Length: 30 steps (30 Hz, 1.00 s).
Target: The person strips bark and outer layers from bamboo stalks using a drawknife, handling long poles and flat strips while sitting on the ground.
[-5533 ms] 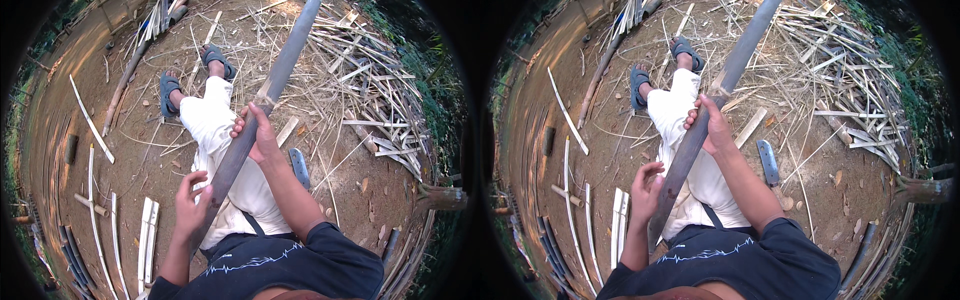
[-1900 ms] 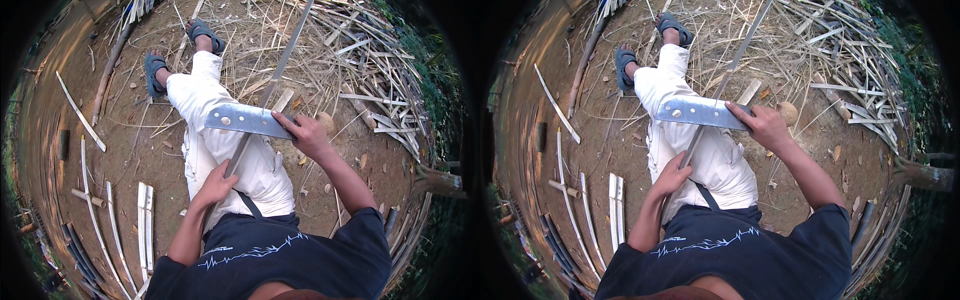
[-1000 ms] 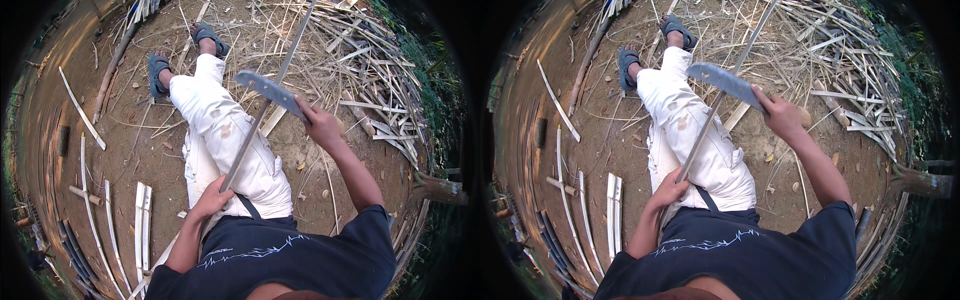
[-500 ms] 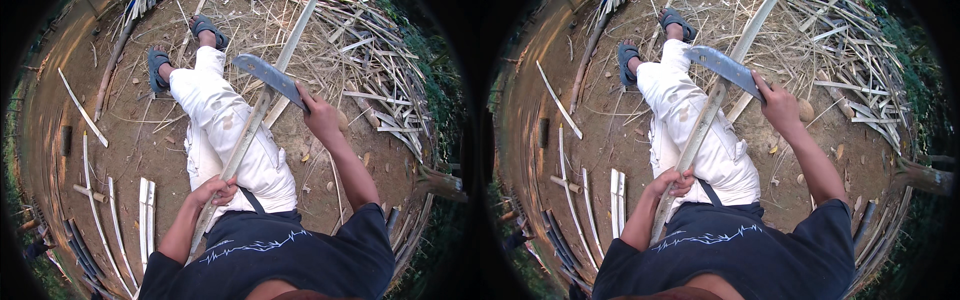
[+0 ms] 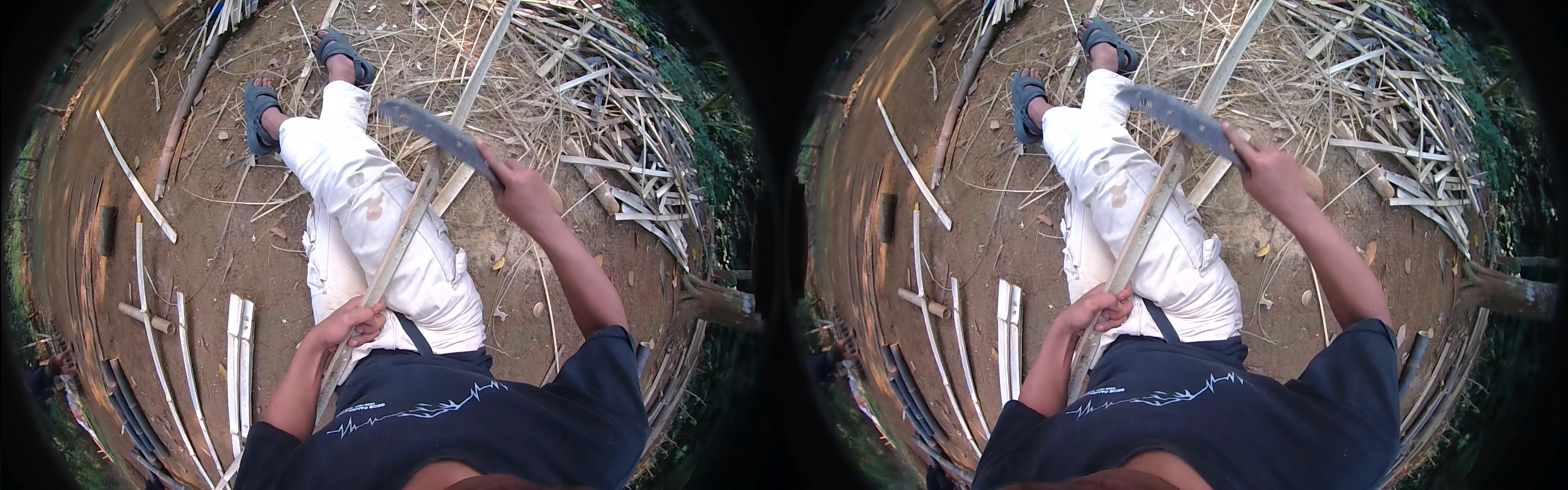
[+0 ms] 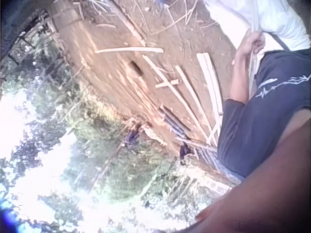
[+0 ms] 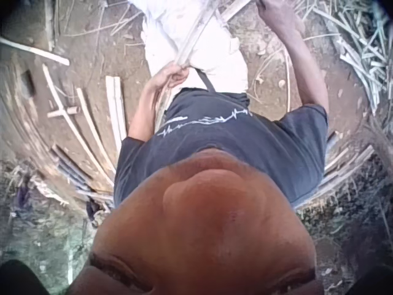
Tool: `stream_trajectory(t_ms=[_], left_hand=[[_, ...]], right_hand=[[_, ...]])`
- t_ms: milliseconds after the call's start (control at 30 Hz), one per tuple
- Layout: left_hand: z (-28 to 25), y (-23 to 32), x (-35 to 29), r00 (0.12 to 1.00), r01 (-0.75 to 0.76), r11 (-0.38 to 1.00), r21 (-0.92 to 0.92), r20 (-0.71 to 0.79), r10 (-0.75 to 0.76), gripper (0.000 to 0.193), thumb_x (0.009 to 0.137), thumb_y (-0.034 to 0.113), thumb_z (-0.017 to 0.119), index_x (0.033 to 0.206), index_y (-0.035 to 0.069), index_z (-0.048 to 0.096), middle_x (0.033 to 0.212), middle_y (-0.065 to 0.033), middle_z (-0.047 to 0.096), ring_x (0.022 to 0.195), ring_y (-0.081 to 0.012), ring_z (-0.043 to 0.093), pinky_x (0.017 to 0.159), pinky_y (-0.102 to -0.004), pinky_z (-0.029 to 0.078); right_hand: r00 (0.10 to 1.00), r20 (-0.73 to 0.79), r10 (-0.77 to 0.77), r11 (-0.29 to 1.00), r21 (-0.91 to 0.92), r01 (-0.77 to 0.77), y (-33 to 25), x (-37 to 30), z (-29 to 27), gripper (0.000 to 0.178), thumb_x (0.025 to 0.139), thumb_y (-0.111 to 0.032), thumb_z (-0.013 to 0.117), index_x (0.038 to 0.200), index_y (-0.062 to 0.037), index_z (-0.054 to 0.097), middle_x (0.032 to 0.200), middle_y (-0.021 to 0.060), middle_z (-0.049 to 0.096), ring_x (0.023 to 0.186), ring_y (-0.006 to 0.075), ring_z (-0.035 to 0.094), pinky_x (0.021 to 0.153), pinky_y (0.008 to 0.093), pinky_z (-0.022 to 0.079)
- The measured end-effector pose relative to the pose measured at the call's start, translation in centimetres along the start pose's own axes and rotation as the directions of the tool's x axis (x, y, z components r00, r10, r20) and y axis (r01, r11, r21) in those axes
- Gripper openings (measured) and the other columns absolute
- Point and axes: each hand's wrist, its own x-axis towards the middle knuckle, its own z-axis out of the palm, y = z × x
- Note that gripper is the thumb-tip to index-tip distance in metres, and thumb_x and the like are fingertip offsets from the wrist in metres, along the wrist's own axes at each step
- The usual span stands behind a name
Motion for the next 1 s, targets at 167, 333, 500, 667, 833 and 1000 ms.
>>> stream_trajectory(t_ms=[167, 333, 500, 667, 833, 1000], left_hand=[[0.8, 0.0, -0.5, 0.997, -0.020, 0.999, 0.050, -0.072, 0.023, 0.010, 0.089, 0.014, 0.049, 0.089, 0.011, 0.039, 0.061, 0.0037, 0.034, 0.043, -0.0056, 0.033, 0.038, -0.0233, 0.024], [1.8, 0.3, -0.8, 0.968, 0.030, 0.957, 0.288, -0.246, 0.043, 0.014, 0.085, 0.009, 0.051, 0.096, 0.006, 0.043, 0.069, -0.0020, 0.045, 0.050, -0.0105, 0.041, 0.047, -0.0267, 0.033], [3.1, -1.4, 0.0, 0.847, 0.135, 0.694, 0.707, -0.446, 0.290, 0.054, 0.083, 0.018, 0.059, 0.131, -0.005, 0.052, 0.091, -0.0231, 0.067, 0.091, -0.0365, 0.067, 0.083, -0.0440, 0.050], [5.8, 0.5, -1.4, 0.805, 0.248, 0.658, 0.711, -0.530, 0.268, 0.043, 0.080, 0.020, 0.063, 0.115, -0.004, 0.054, 0.089, -0.0324, 0.065, 0.089, -0.0484, 0.065, 0.080, -0.0503, 0.049], [5.4, 0.2, -2.2, 0.809, 0.223, 0.659, 0.719, -0.513, 0.287, 0.041, 0.079, 0.017, 0.064, 0.114, -0.002, 0.054, 0.087, -0.0325, 0.064, 0.088, -0.0497, 0.064, 0.079, -0.0491, 0.049], [5.2, 0.2, -2.0, 0.815, 0.244, 0.641, 0.728, -0.512, 0.271, 0.040, 0.080, 0.016, 0.064, 0.114, -0.003, 0.054, 0.090, -0.0325, 0.064, 0.089, -0.0488, 0.064, 0.080, -0.0475, 0.049]], right_hand=[[0.935, 0.036, -0.352, 0.926, -0.128, 0.354, -2.0, -1.7, -0.2, 0.067, 0.088, -0.014, 0.069, 0.148, -0.0352, 0.048, 0.069, 0.0068, 0.057, 0.058, 0.0182, 0.062, 0.051, 0.0344, 0.052], [0.983, -0.090, 0.160, 0.985, 0.081, -0.153, 5.5, 2.2, 0.1, 0.065, 0.090, -0.015, 0.068, 0.149, -0.0312, 0.047, 0.075, 0.0088, 0.064, 0.060, 0.0209, 0.065, 0.054, 0.0366, 0.055], [0.924, 0.077, -0.376, 0.926, -0.017, 0.378, -5.7, -4.3, -1.7, 0.062, 0.089, -0.018, 0.062, 0.148, -0.0317, 0.050, 0.070, 0.0028, 0.049, 0.060, 0.0196, 0.058, 0.055, 0.0341, 0.050], [0.962, 0.007, -0.275, 0.961, 0.021, 0.274, -4.9, -5.8, -1.4, 0.068, 0.083, -0.011, 0.066, 0.146, -0.0292, 0.053, 0.069, 0.0043, 0.049, 0.059, 0.0208, 0.057, 0.056, 0.0368, 0.051], [0.979, -0.121, 0.165, 0.973, 0.180, -0.141, 1.9, -4.2, 0.3, 0.072, 0.078, -0.006, 0.070, 0.145, -0.0282, 0.054, 0.067, 0.0076, 0.051, 0.056, 0.0247, 0.057, 0.056, 0.0419, 0.051], [0.983, -0.004, -0.183, 0.983, 0.013, 0.183, -1.1, -6.4, -0.4, 0.078, 0.075, -0.006, 0.072, 0.146, -0.0285, 0.053, 0.068, 0.0059, 0.049, 0.058, 0.0246, 0.057, 0.056, 0.0410, 0.049]])
